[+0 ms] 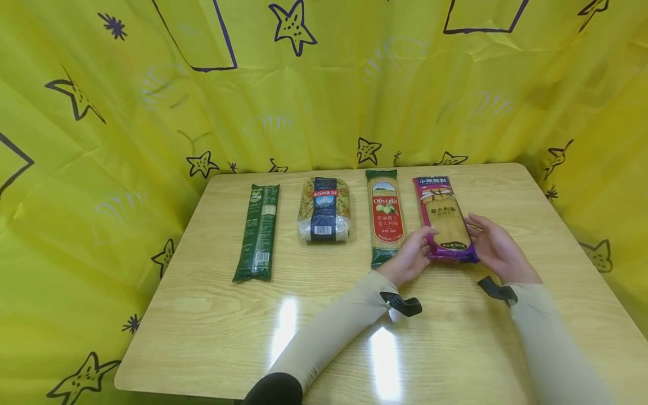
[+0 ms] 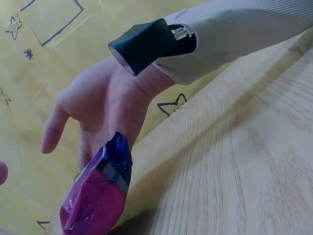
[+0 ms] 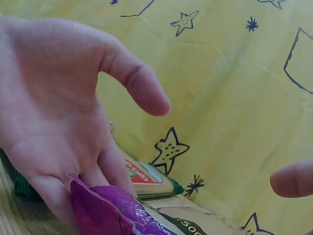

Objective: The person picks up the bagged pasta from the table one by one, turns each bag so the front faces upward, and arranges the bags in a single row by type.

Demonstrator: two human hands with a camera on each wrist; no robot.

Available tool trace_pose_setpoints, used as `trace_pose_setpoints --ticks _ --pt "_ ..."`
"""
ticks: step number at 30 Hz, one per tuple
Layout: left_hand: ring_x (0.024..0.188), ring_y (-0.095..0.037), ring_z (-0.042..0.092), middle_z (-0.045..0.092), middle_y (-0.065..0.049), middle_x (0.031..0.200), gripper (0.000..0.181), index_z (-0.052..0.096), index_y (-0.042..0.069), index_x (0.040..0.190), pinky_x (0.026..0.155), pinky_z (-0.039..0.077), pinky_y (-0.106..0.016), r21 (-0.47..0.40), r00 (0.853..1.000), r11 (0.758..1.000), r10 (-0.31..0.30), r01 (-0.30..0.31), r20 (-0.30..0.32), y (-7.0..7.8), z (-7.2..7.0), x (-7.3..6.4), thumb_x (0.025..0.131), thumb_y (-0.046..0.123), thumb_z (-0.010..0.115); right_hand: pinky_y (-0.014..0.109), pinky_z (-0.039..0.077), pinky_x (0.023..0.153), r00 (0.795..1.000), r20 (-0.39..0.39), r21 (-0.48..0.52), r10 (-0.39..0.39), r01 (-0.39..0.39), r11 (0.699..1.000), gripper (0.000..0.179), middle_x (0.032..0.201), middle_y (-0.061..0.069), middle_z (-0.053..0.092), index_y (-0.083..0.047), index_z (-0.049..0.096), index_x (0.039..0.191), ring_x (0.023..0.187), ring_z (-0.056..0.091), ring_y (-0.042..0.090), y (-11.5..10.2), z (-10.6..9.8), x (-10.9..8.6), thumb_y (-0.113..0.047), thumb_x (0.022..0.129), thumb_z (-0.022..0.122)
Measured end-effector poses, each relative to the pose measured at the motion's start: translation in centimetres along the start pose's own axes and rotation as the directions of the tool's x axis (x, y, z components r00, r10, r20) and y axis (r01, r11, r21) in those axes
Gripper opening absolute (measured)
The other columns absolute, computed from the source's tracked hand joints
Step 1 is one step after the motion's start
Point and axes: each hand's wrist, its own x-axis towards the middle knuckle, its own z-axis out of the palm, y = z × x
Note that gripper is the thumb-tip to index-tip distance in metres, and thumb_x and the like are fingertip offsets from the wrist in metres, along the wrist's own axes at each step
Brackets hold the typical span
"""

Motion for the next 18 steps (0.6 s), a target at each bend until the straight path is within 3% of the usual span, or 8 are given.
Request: trace_pose_setpoints --ticks 4,11,14,16,18 --pt "0.151 -0.041 0.018 0.023 -0.023 0.161 0.049 0.049 0.001 0.135 0.125 0.013 -0.056 0.023 1.0 1.0 0.017 -0.017 0.005 0.06 0.03 0.04 0.09 0.021 0.054 0.027 0.054 0.089 1.0 0.002 -0.023 -0.01 0.01 1.0 0.042 0.132 -0.002 0.031 -0.019 0.022 0.137 0.107 0.054 0.007 0.0 -0.11 0.29 -0.039 0.104 0.041" --pt "0.152 -0.039 0.016 0.022 -0.021 0.162 0.058 0.043 0.0 0.142 0.126 0.014 -0.053 0.063 1.0 0.998 0.024 -0.025 0.008 0.06 0.07 0.06 0.089 0.02 0.055 0.026 0.053 0.089 1.0 -0.013 -0.038 -0.011 0.01 0.999 0.046 0.132 -0.001 0.032 -0.02 0.02 0.141 0.118 0.041 0.011 0.14 -0.34 0.74 -0.04 0.104 0.04" --pt "0.15 -0.035 0.024 0.03 -0.019 0.16 0.051 0.051 0.001 0.135 0.122 0.026 -0.045 0.077 1.0 0.997 0.026 -0.027 0.003 0.13 0.11 0.06 0.088 0.02 0.055 0.025 0.052 0.09 1.0 -0.014 -0.05 -0.016 0.016 0.999 0.047 0.131 -0.003 0.032 -0.02 0.019 0.141 0.121 0.036 0.011 0.2 -0.48 0.83 -0.04 0.104 0.039" --pt "0.139 -0.029 0.041 0.044 -0.016 0.15 0.039 0.057 0.003 0.124 0.108 0.038 -0.036 0.086 1.0 0.996 0.03 -0.03 0.001 0.16 0.09 0.11 0.088 0.02 0.056 0.024 0.052 0.09 1.0 -0.01 -0.05 -0.021 0.021 0.999 0.045 0.132 -0.003 0.032 -0.019 0.021 0.14 0.121 0.037 0.011 0.25 -0.58 0.86 -0.04 0.104 0.038" --pt "0.12 -0.02 0.051 0.055 -0.01 0.132 0.029 0.06 0.005 0.112 0.091 0.039 -0.028 0.095 0.999 0.995 0.034 -0.034 0.003 0.18 0.07 0.1 0.088 0.02 0.056 0.024 0.052 0.09 1.0 -0.007 -0.055 -0.026 0.025 0.998 0.043 0.136 -0.001 0.03 -0.019 0.022 0.139 0.121 0.037 0.011 0.32 -0.69 0.89 -0.04 0.104 0.038"
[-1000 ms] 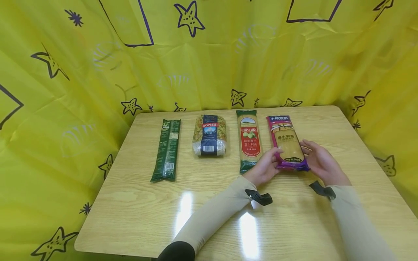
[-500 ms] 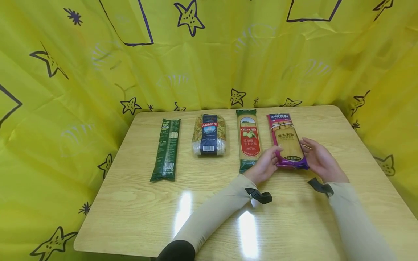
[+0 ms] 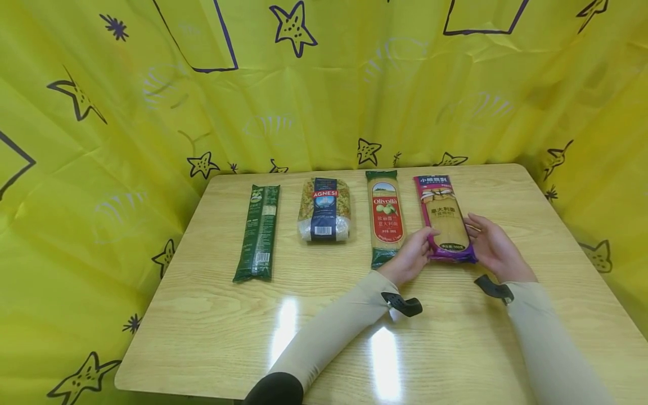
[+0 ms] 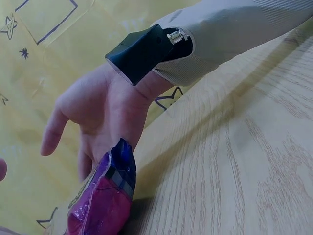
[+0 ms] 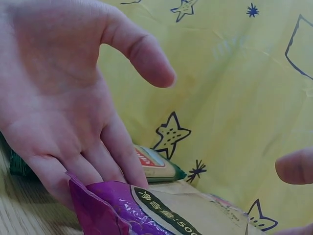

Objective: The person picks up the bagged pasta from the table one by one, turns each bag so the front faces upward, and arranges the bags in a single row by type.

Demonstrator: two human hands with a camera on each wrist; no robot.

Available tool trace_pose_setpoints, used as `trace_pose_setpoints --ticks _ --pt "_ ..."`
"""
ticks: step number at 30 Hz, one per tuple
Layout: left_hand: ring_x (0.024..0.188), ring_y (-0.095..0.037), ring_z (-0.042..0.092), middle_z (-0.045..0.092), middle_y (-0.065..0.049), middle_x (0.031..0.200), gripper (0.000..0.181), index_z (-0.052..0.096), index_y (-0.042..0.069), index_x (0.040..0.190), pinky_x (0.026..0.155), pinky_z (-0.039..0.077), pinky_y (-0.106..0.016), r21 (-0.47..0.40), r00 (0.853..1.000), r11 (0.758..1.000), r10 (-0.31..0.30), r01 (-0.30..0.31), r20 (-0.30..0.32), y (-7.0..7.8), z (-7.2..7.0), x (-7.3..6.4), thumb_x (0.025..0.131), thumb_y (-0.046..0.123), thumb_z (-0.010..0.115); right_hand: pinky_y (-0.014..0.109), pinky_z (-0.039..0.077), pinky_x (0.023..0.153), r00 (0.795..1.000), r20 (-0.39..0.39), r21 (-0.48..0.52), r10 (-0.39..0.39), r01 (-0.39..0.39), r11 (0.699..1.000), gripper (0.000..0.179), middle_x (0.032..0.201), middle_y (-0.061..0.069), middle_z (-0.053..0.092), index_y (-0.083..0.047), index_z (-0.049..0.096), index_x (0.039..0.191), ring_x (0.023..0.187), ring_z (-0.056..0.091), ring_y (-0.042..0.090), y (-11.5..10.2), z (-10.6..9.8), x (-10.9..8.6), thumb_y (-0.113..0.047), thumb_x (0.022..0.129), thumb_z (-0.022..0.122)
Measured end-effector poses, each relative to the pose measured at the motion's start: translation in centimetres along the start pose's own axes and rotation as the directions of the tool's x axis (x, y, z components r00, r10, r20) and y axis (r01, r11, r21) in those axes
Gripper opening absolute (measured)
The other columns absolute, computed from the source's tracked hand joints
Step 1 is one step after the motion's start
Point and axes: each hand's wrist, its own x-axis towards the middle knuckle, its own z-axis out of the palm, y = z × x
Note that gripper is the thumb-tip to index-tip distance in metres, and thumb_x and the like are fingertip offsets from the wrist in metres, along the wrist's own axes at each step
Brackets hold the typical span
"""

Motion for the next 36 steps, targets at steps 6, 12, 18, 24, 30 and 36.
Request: trace_pose_setpoints --ticks 6,12,18,24,30,36 --pt "0.08 -0.012 0.043 0.052 0.001 0.093 0.038 0.058 -0.007 0.118 0.074 0.036 -0.023 0.016 1.0 1.0 0.021 -0.022 0.008 -0.2 0.0 0.0 0.091 0.019 0.054 0.029 0.031 0.119 1.0 -0.017 -0.025 -0.002 0.002 1.0 0.068 0.165 0.006 -0.017 -0.021 -0.003 0.155 0.153 0.0 0.021 0.1 0.2 0.2 -0.044 0.104 0.035" --pt "0.069 -0.011 0.04 0.049 0.003 0.079 0.04 0.059 -0.009 0.119 0.067 0.035 -0.022 0.032 0.998 0.998 0.05 -0.049 -0.023 -0.2 0.2 -0.1 0.09 0.018 0.056 0.033 -0.018 0.123 1.0 0.003 0.014 -0.023 0.023 1.0 0.082 0.154 0.002 -0.044 -0.011 -0.031 0.15 0.146 -0.036 0.018 0.3 0.3 0.6 -0.043 0.105 0.03" --pt "0.078 -0.014 0.047 0.053 -0.001 0.093 0.036 0.06 -0.007 0.118 0.079 0.041 -0.026 0.047 0.996 0.996 0.083 -0.082 -0.02 0.0 0.1 -0.5 0.091 0.016 0.055 0.03 -0.014 0.125 0.999 -0.005 0.064 -0.04 0.04 0.997 0.074 0.163 0.009 -0.026 -0.018 -0.01 0.157 0.152 -0.022 0.017 0.3 0.2 0.4 -0.041 0.105 0.036" --pt "0.155 -0.032 0.007 0.015 -0.017 0.165 0.044 0.051 -0.01 0.13 0.127 0.003 -0.05 0.022 0.994 0.994 0.107 -0.106 -0.017 0.3 0.0 -0.7 0.093 0.014 0.052 0.02 -0.005 0.126 0.981 -0.026 0.239 -0.19 0.19 0.952 0.019 0.123 -0.001 0.046 -0.011 0.05 0.115 0.125 0.032 0.01 0.0 0.0 -0.5 -0.025 0.105 0.043" --pt "0.15 -0.03 0.027 0.038 -0.007 0.158 0.044 0.057 0.001 0.133 0.125 0.02 -0.049 0.19 0.985 0.974 0.14 -0.119 -0.099 0.9 -0.8 -1.4 0.092 0.019 0.058 0.025 -0.007 0.126 0.964 -0.009 0.258 -0.267 0.26 0.93 0.021 0.117 0.001 0.06 -0.009 0.053 0.119 0.119 0.045 0.011 -0.7 1.0 -1.0 -0.022 0.105 0.043" --pt "0.14 -0.024 0.045 0.053 -0.004 0.147 0.043 0.058 0.008 0.136 0.12 0.034 -0.044 0.311 0.978 0.933 0.205 -0.183 -0.041 2.6 -2.5 -2.2 0.094 0.021 0.058 0.026 0.034 0.119 0.93 0.009 0.268 -0.368 0.353 0.897 0.023 0.119 0.005 0.064 -0.005 0.057 0.121 0.112 0.062 0.016 -1.4 2.9 -1.6 -0.016 0.104 0.046"
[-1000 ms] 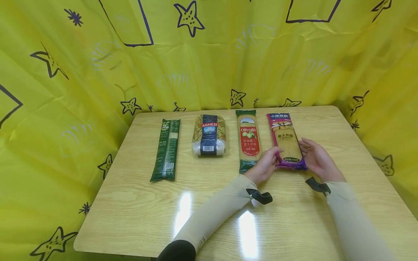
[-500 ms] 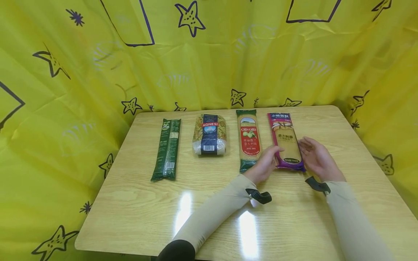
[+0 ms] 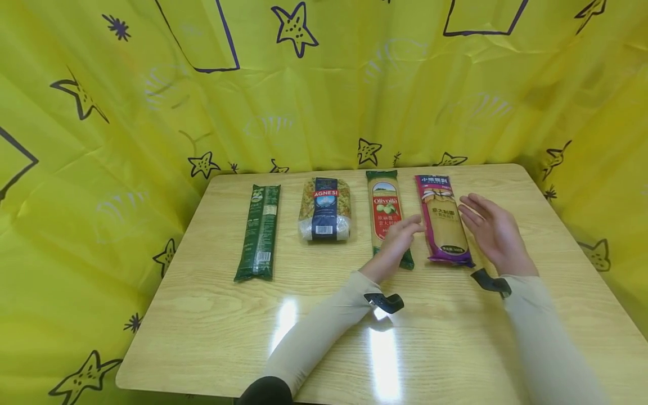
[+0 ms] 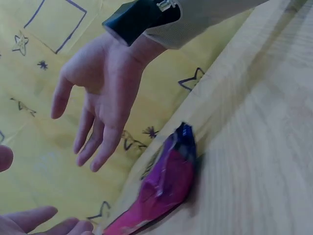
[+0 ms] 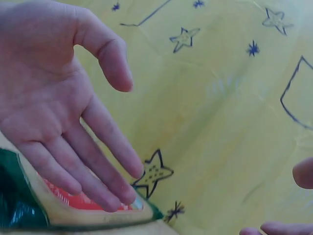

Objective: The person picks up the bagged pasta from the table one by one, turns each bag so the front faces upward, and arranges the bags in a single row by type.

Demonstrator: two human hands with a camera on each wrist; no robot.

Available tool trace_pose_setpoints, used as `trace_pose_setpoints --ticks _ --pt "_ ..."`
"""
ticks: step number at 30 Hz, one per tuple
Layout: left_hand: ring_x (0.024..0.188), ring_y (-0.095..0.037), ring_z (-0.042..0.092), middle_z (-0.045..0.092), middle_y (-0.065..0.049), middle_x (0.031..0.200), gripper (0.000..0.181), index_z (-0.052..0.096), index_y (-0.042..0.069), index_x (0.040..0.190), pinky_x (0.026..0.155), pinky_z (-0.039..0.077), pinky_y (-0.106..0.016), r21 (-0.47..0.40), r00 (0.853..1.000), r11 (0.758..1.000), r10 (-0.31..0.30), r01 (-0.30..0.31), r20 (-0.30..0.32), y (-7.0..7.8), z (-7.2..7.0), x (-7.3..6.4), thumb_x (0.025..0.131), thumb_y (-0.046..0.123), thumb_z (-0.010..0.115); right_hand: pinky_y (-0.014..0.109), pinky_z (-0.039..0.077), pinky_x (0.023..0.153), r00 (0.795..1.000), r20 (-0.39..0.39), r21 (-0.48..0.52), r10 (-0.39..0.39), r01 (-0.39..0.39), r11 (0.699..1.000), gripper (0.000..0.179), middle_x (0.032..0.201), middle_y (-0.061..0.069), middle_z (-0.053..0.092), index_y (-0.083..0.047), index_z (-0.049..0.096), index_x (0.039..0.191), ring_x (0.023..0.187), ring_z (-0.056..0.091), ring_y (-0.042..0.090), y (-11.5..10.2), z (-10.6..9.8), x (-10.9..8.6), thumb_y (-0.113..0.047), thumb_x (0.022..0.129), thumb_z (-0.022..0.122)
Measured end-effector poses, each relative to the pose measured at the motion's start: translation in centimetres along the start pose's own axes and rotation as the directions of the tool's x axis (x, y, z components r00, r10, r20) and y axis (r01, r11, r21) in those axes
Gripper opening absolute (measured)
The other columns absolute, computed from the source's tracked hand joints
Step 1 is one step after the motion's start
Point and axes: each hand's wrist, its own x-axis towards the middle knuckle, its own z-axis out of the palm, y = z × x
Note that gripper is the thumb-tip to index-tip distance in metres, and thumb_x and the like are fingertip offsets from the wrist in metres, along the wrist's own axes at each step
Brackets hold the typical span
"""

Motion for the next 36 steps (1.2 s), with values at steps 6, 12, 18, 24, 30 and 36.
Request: trace_pose_setpoints --ticks 6,12,18,24,30,36 --pt "0.134 -0.019 0.052 0.055 -0.007 0.145 0.041 0.057 0.011 0.137 0.118 0.037 -0.044 0.069 0.991 0.992 0.098 -0.105 0.093 1.8 -2.9 -0.8 0.097 0.024 0.055 0.027 0.057 0.092 0.997 0.018 -0.017 -0.07 0.071 0.997 0.023 0.115 0.007 0.07 -0.002 0.064 0.119 0.11 0.068 0.02 0.2 2.9 0.4 -0.012 0.102 0.051" --pt "0.129 -0.025 0.056 0.059 -0.014 0.138 0.035 0.06 0.004 0.13 0.118 0.037 -0.044 0.003 0.979 0.983 0.182 -0.183 0.09 4.0 -5.8 -1.7 0.099 0.018 0.054 0.026 0.056 0.094 0.991 0.018 -0.079 -0.13 0.131 0.988 0.025 0.114 0.007 0.072 -0.002 0.064 0.121 0.11 0.068 0.019 0.6 5.7 0.9 -0.013 0.1 0.055" --pt "0.128 -0.034 0.057 0.059 -0.022 0.136 0.035 0.058 -0.002 0.131 0.113 0.045 -0.036 -0.018 0.965 0.967 0.255 -0.254 0.056 6.4 -9.1 -2.7 0.101 0.014 0.049 0.029 0.057 0.093 0.979 0.078 -0.045 -0.187 0.19 0.981 0.023 0.111 0.012 0.072 0.002 0.065 0.117 0.107 0.068 0.023 1.3 8.4 1.5 -0.01 0.099 0.056" --pt "0.128 -0.036 0.057 0.058 -0.024 0.137 0.037 0.055 -0.004 0.133 0.11 0.047 -0.034 -0.025 0.948 0.948 0.317 -0.317 -0.019 8.4 -12.9 -4.0 0.103 0.015 0.046 0.029 0.057 0.092 0.965 0.127 -0.097 -0.227 0.24 0.966 0.023 0.11 0.012 0.071 0.003 0.062 0.117 0.106 0.067 0.023 2.4 11.3 2.2 -0.011 0.1 0.055" --pt "0.126 -0.039 0.057 0.062 -0.023 0.13 0.035 0.057 -0.006 0.129 0.107 0.05 -0.035 -0.077 0.925 0.927 0.355 -0.367 -0.136 10.0 -16.7 -5.1 0.101 0.013 0.047 0.028 0.057 0.092 0.959 0.15 -0.137 -0.241 0.261 0.955 0.022 0.107 0.01 0.07 0.002 0.064 0.114 0.106 0.067 0.023 4.0 14.2 3.3 -0.012 0.1 0.056" --pt "0.125 -0.037 0.058 0.062 -0.021 0.13 0.038 0.054 -0.009 0.131 0.105 0.051 -0.036 -0.053 0.899 0.915 0.38 -0.4 -0.218 11.0 -20.4 -6.2 0.103 0.015 0.045 0.028 0.055 0.094 0.961 0.173 -0.17 -0.216 0.245 0.955 0.024 0.11 0.007 0.068 0.001 0.061 0.117 0.109 0.065 0.023 6.0 17.2 4.4 -0.016 0.1 0.057"
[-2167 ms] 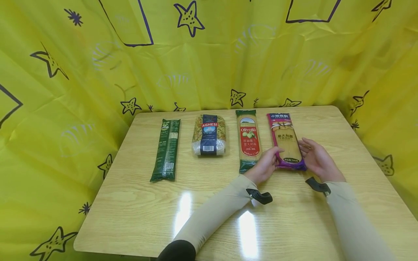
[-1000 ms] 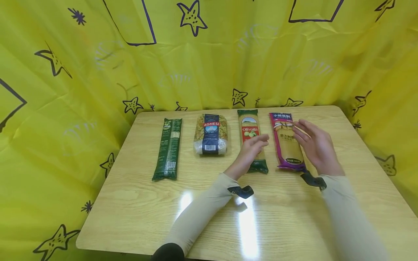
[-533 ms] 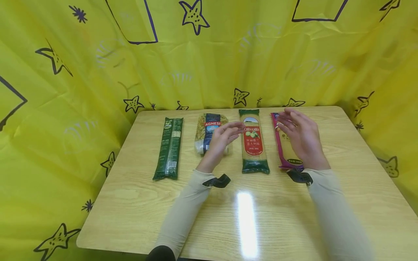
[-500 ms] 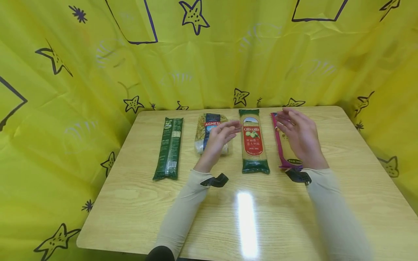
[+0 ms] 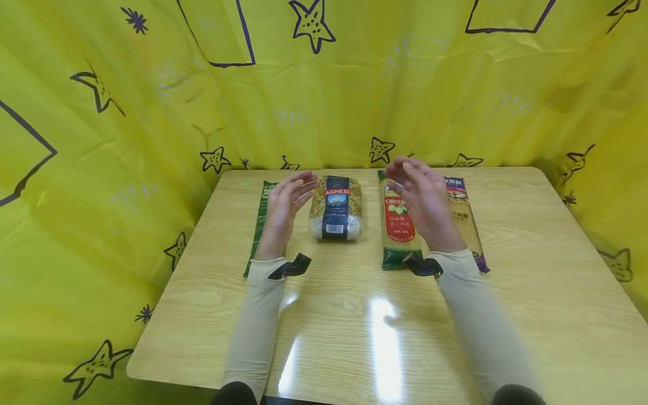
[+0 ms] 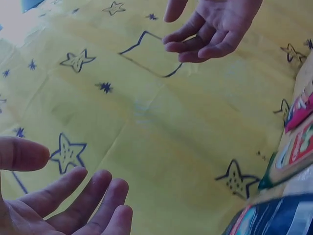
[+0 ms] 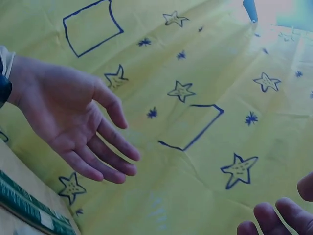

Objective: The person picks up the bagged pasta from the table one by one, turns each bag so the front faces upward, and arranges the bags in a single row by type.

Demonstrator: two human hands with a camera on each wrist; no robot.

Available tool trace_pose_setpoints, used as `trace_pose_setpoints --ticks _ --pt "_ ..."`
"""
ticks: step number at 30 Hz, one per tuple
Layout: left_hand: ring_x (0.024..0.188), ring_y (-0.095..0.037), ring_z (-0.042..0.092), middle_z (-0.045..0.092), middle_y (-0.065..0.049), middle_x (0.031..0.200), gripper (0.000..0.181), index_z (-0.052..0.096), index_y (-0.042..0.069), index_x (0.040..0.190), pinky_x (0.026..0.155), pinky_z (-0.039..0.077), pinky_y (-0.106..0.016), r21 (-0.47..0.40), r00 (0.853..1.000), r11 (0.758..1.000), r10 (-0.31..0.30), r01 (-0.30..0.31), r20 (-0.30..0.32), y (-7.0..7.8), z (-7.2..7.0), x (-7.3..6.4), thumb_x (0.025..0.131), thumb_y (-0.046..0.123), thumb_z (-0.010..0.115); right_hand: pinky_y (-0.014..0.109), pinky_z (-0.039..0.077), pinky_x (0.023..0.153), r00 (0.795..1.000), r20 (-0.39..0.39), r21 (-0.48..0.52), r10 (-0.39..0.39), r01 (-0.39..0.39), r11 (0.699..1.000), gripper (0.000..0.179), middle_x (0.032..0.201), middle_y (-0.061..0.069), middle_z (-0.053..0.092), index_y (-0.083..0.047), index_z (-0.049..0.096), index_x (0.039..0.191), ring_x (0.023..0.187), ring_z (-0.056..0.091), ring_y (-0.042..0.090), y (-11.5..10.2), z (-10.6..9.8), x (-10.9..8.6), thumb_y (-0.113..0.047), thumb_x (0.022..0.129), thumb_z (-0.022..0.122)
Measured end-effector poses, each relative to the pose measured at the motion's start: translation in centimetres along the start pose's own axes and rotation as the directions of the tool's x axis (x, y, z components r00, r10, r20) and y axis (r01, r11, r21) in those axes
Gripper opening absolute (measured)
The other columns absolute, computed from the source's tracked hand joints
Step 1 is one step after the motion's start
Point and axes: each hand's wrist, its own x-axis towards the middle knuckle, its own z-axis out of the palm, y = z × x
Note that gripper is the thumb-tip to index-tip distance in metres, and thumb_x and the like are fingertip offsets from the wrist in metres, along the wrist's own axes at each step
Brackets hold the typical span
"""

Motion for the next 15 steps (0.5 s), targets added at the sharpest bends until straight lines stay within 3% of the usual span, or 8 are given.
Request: trace_pose_setpoints --ticks 8,12,15 --pt "0.114 -0.022 0.065 0.065 -0.016 0.125 0.036 0.055 -0.009 0.13 0.096 0.054 -0.026 -0.006 0.99 1.0 -0.018 0.017 -0.141 0.9 -4.2 0.0 0.103 0.012 0.045 0.028 0.055 0.093 0.996 0.053 -0.018 0.065 -0.065 0.998 0.025 0.107 0.005 0.07 0.0 0.06 0.118 0.107 0.064 0.021 3.0 3.1 1.2 -0.018 0.1 0.056" --pt "0.115 -0.02 0.064 0.065 -0.014 0.125 0.036 0.055 -0.007 0.131 0.098 0.053 -0.026 0.02 0.977 0.999 -0.034 0.039 -0.209 0.7 -6.2 -0.2 0.103 0.012 0.044 0.028 0.055 0.094 0.993 0.049 -0.037 0.109 -0.107 0.994 0.019 0.106 0.004 0.07 -0.006 0.064 0.112 0.106 0.064 0.02 4.5 4.2 1.4 -0.018 0.101 0.055" --pt "0.122 -0.027 0.06 0.062 -0.017 0.129 0.035 0.056 -0.005 0.13 0.1 0.051 -0.028 0.038 0.964 0.997 -0.06 0.072 -0.26 0.2 -7.5 -0.6 0.104 0.013 0.043 0.032 0.053 0.098 0.988 0.037 -0.06 0.149 -0.146 0.987 0.018 0.105 0.002 0.069 -0.007 0.065 0.111 0.105 0.063 0.018 5.7 4.8 1.5 -0.017 0.102 0.053"
